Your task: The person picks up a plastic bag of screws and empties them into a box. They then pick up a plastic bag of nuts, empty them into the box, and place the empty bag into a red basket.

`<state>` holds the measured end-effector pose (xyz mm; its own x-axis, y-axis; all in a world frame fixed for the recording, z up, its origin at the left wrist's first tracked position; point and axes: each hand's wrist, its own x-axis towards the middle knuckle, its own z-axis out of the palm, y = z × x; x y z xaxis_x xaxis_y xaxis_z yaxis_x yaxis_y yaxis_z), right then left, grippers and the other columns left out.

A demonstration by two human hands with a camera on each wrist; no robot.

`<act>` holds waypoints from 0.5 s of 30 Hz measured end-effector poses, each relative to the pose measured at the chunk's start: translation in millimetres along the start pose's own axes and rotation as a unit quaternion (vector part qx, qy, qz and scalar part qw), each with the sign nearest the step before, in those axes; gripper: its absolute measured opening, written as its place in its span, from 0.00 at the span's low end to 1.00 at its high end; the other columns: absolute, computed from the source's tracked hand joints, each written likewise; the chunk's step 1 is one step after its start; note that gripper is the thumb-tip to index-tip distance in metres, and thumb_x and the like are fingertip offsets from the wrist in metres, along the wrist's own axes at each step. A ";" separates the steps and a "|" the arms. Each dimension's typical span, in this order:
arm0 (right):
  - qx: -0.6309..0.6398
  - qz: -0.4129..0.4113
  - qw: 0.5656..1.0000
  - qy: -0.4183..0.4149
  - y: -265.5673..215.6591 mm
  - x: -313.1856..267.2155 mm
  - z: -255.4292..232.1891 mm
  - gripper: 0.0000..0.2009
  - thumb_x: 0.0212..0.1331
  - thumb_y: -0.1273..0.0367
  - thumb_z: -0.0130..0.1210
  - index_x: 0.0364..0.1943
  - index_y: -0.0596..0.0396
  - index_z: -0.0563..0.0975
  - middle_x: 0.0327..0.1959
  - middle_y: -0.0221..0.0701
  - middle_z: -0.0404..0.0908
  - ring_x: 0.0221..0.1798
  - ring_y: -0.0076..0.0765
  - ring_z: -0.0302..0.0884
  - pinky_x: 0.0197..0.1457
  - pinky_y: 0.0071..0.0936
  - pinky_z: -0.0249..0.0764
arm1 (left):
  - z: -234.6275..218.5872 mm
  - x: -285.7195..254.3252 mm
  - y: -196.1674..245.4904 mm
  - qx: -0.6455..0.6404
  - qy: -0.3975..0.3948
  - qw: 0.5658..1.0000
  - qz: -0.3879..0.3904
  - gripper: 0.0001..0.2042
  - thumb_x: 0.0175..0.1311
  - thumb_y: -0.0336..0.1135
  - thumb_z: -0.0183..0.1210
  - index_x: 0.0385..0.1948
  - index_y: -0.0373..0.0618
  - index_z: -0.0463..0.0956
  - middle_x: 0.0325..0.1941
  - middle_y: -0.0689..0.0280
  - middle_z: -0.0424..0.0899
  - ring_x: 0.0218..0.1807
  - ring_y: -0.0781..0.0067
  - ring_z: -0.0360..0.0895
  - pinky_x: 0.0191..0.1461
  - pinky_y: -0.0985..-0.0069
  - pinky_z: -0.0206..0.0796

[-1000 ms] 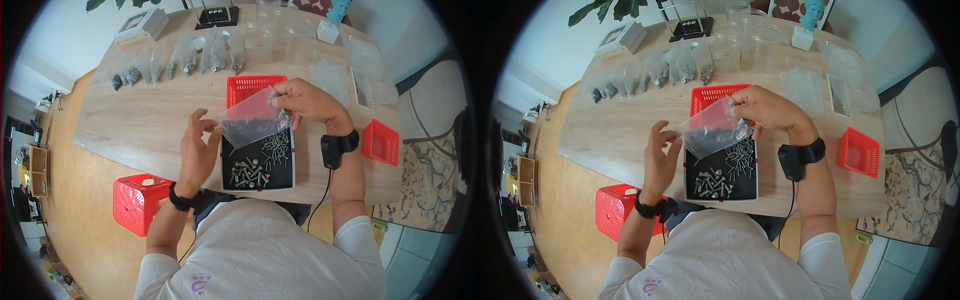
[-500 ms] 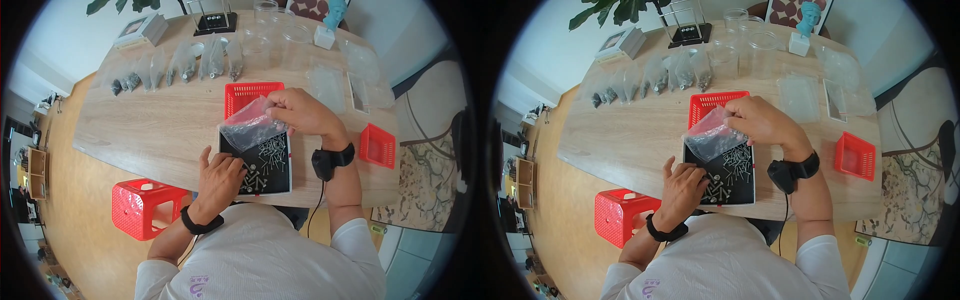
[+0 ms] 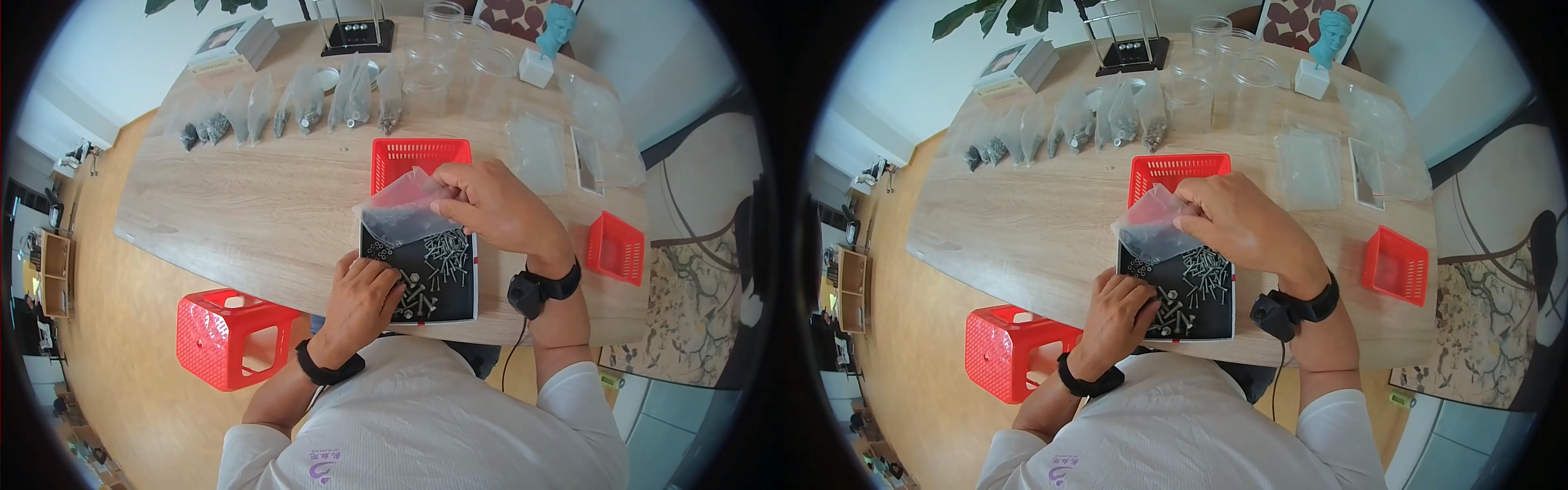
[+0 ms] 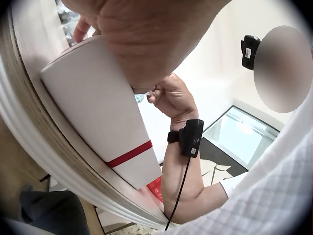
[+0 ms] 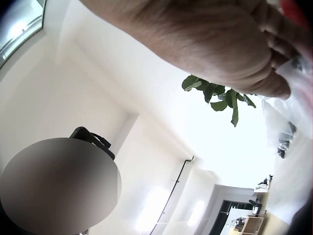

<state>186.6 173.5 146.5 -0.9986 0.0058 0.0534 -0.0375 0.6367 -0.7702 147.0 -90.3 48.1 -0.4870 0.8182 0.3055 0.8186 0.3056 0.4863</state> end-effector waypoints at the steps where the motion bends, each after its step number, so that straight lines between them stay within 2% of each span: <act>1: 0.004 -0.004 1.000 0.004 -2.1 -0.6 1.3 0.11 0.66 0.71 0.63 0.42 0.68 0.78 0.26 0.43 0.83 0.27 0.34 0.82 0.33 0.31 0.76 | 0.2 -0.4 -0.6 -0.003 0.002 1.000 0.004 0.07 0.63 0.31 0.69 0.39 0.43 0.83 0.41 0.63 0.86 0.48 0.57 0.81 0.68 0.57 0.64; 4: -0.012 -0.028 1.000 0.008 -6.5 -2.1 5.5 0.11 0.65 0.72 0.64 0.43 0.68 0.78 0.28 0.46 0.82 0.31 0.38 0.83 0.38 0.32 0.76 | 1.6 -1.4 -2.3 -0.013 0.004 1.000 0.003 0.07 0.63 0.31 0.69 0.39 0.42 0.83 0.41 0.62 0.86 0.48 0.57 0.81 0.68 0.58 0.64; 8: -0.031 -0.030 0.999 0.011 -10.6 -2.1 8.5 0.10 0.64 0.74 0.64 0.44 0.67 0.79 0.31 0.47 0.82 0.33 0.39 0.83 0.38 0.33 0.75 | 1.5 -0.8 -1.9 -0.015 0.003 1.000 0.000 0.07 0.63 0.31 0.69 0.39 0.42 0.83 0.42 0.62 0.86 0.48 0.57 0.81 0.67 0.58 0.64; 10: -0.029 -0.068 0.996 0.050 -11.2 -2.2 11.2 0.09 0.63 0.75 0.63 0.44 0.66 0.80 0.30 0.45 0.81 0.30 0.37 0.79 0.36 0.33 0.73 | 2.7 -0.9 -2.8 -0.019 0.008 1.000 0.003 0.07 0.63 0.31 0.69 0.40 0.42 0.84 0.42 0.62 0.86 0.48 0.57 0.81 0.66 0.59 0.64; 15: -0.011 -0.061 0.996 0.066 -16.9 -2.0 15.5 0.08 0.62 0.75 0.63 0.43 0.65 0.81 0.28 0.39 0.79 0.28 0.31 0.72 0.34 0.31 0.70 | 2.8 -1.4 -1.9 -0.020 0.012 1.000 0.002 0.07 0.63 0.31 0.69 0.40 0.41 0.84 0.42 0.61 0.85 0.48 0.57 0.80 0.66 0.59 0.64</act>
<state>188.6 150.8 149.6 -0.9729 0.0271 0.2294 -0.1560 0.6558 -0.7387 147.0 -90.7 44.5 -0.4908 0.8078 0.3264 0.8080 0.2819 0.5173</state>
